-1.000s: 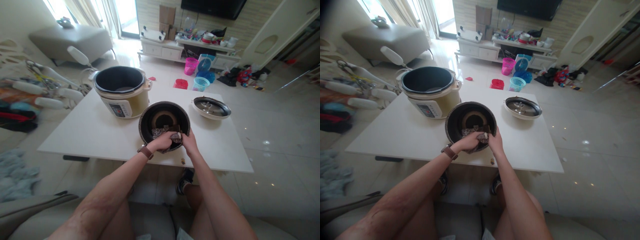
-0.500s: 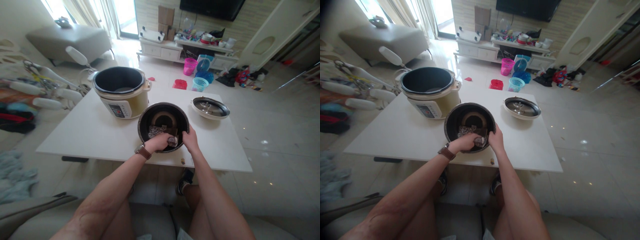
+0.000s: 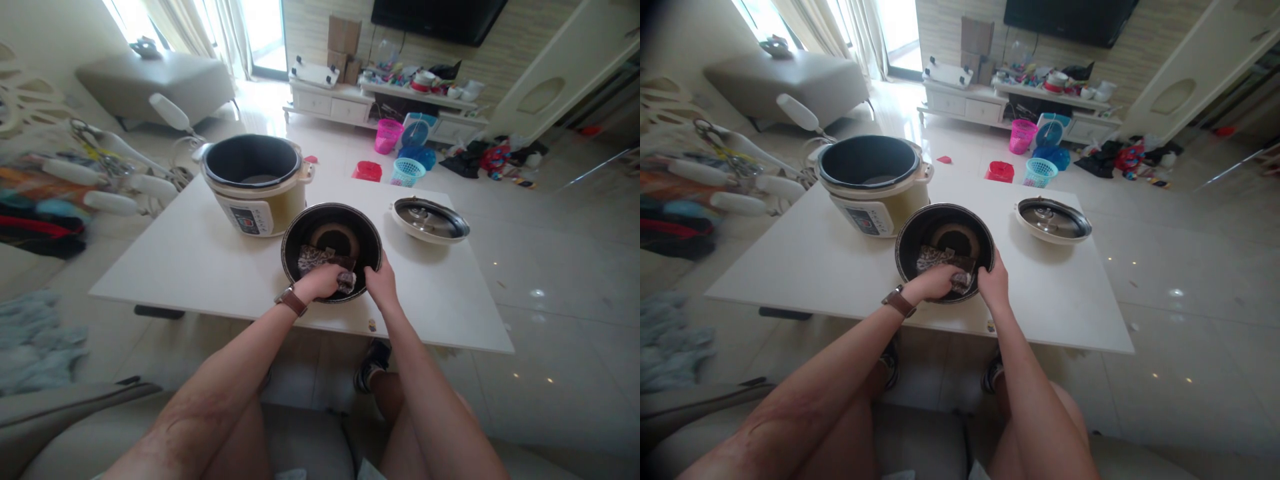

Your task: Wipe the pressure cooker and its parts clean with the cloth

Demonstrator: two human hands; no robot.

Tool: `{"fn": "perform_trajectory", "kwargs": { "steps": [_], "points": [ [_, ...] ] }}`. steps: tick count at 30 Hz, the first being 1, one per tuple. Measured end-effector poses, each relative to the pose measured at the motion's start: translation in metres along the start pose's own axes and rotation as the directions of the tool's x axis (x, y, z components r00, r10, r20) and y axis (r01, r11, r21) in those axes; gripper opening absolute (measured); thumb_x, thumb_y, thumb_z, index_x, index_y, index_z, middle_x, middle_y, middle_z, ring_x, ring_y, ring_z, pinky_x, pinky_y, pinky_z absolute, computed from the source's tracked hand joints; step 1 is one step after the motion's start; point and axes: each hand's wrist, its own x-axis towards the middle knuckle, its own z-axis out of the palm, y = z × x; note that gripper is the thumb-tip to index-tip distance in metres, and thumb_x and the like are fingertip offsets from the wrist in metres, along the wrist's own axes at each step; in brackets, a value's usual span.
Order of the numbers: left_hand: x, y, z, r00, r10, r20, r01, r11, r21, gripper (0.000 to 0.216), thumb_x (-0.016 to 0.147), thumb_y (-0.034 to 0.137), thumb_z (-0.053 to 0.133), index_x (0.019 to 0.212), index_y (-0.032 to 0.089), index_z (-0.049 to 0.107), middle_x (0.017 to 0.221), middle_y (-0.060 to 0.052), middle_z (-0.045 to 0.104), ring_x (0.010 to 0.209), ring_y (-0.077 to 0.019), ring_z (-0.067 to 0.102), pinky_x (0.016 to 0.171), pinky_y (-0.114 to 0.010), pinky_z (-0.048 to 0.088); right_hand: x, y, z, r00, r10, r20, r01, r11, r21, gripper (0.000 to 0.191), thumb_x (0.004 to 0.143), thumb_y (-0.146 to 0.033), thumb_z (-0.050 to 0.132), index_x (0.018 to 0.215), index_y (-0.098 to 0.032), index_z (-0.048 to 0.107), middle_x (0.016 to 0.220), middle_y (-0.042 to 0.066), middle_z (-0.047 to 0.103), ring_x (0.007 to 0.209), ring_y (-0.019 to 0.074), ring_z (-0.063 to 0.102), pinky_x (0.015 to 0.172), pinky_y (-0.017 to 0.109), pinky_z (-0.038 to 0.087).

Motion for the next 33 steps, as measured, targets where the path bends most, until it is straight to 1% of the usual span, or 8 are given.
{"fn": "perform_trajectory", "kwargs": {
  "steps": [4,7,11,15,20,26,29,33],
  "points": [
    [0.002,0.004,0.0,1.0,-0.024,0.005,0.024,0.999,0.029,0.05,0.092,0.006,0.054,0.133,0.02,0.078,0.133,-0.013,0.079,0.122,-0.0291,0.075,0.105,-0.034,0.055,0.001,0.006,0.005,0.998,0.062,-0.013,-0.062,0.998,0.001,0.071,0.07,-0.022,0.055,0.141,-0.026,0.067,0.128,0.006,0.079,0.121,0.0332,0.07,0.115,0.054,0.053],
    [0.003,0.006,0.001,0.999,-0.034,-0.016,0.034,0.999,0.022,0.052,0.092,0.004,0.053,0.135,0.021,0.077,0.136,-0.013,0.078,0.125,-0.0284,0.073,0.108,-0.033,0.054,0.001,0.006,0.005,0.998,0.068,-0.011,-0.068,0.998,0.005,0.072,0.07,-0.021,0.055,0.141,-0.026,0.067,0.128,0.007,0.079,0.12,0.0334,0.07,0.114,0.055,0.053],
    [0.007,0.009,0.009,0.996,-0.017,-0.085,0.011,0.997,-0.072,0.055,0.09,-0.001,0.05,0.135,0.017,0.076,0.138,-0.014,0.077,0.13,-0.0281,0.071,0.113,-0.033,0.052,0.0,0.005,0.005,1.0,0.03,-0.005,-0.03,0.999,0.03,0.071,0.071,-0.02,0.053,0.141,-0.025,0.066,0.136,0.007,0.076,0.128,0.0331,0.067,0.118,0.055,0.051],
    [0.015,0.015,0.017,0.985,-0.042,-0.169,0.006,0.979,-0.206,0.057,0.09,-0.003,0.048,0.136,0.015,0.074,0.139,-0.014,0.077,0.132,-0.0271,0.07,0.116,-0.034,0.05,-0.001,0.008,0.005,1.0,0.015,-0.006,-0.015,0.998,0.06,0.066,0.072,-0.02,0.053,0.137,-0.026,0.066,0.136,0.007,0.076,0.13,0.0317,0.066,0.12,0.053,0.05],
    [0.018,0.018,0.019,0.986,-0.044,-0.161,0.004,0.97,-0.244,0.059,0.088,-0.005,0.048,0.136,0.016,0.075,0.137,-0.014,0.077,0.132,-0.027,0.07,0.117,-0.035,0.05,-0.001,0.012,0.003,1.0,0.011,-0.007,-0.01,0.997,0.071,0.061,0.072,-0.02,0.052,0.132,-0.023,0.067,0.135,0.009,0.076,0.127,0.0303,0.068,0.119,0.052,0.05],
    [0.014,0.018,0.016,0.992,-0.012,-0.122,-0.011,0.983,-0.182,0.06,0.086,-0.005,0.049,0.136,0.017,0.076,0.139,-0.013,0.076,0.131,-0.0266,0.07,0.113,-0.032,0.052,0.005,0.007,-0.004,1.0,-0.027,0.013,0.026,0.998,0.049,0.063,0.07,-0.019,0.054,0.132,-0.022,0.068,0.129,0.009,0.078,0.122,0.0305,0.069,0.115,0.051,0.054],
    [0.008,0.017,0.013,0.998,-0.011,-0.063,0.006,0.997,-0.074,0.055,0.089,-0.002,0.051,0.131,0.019,0.078,0.134,-0.013,0.079,0.126,-0.0262,0.073,0.109,-0.031,0.053,0.01,0.004,-0.012,0.997,-0.053,0.05,0.051,0.998,0.03,0.064,0.068,-0.018,0.053,0.13,-0.022,0.07,0.123,0.007,0.079,0.118,0.0305,0.07,0.113,0.051,0.055],
    [-0.002,0.013,0.006,0.995,-0.093,-0.024,0.095,0.989,0.113,0.042,0.094,0.006,0.055,0.126,0.018,0.08,0.129,-0.017,0.079,0.121,-0.03,0.075,0.104,-0.035,0.056,0.013,0.0,-0.018,0.993,-0.07,0.091,0.072,0.997,-0.026,0.067,0.069,-0.017,0.053,0.133,-0.027,0.07,0.123,0.005,0.08,0.119,0.0318,0.07,0.116,0.054,0.053]
  ]
}}
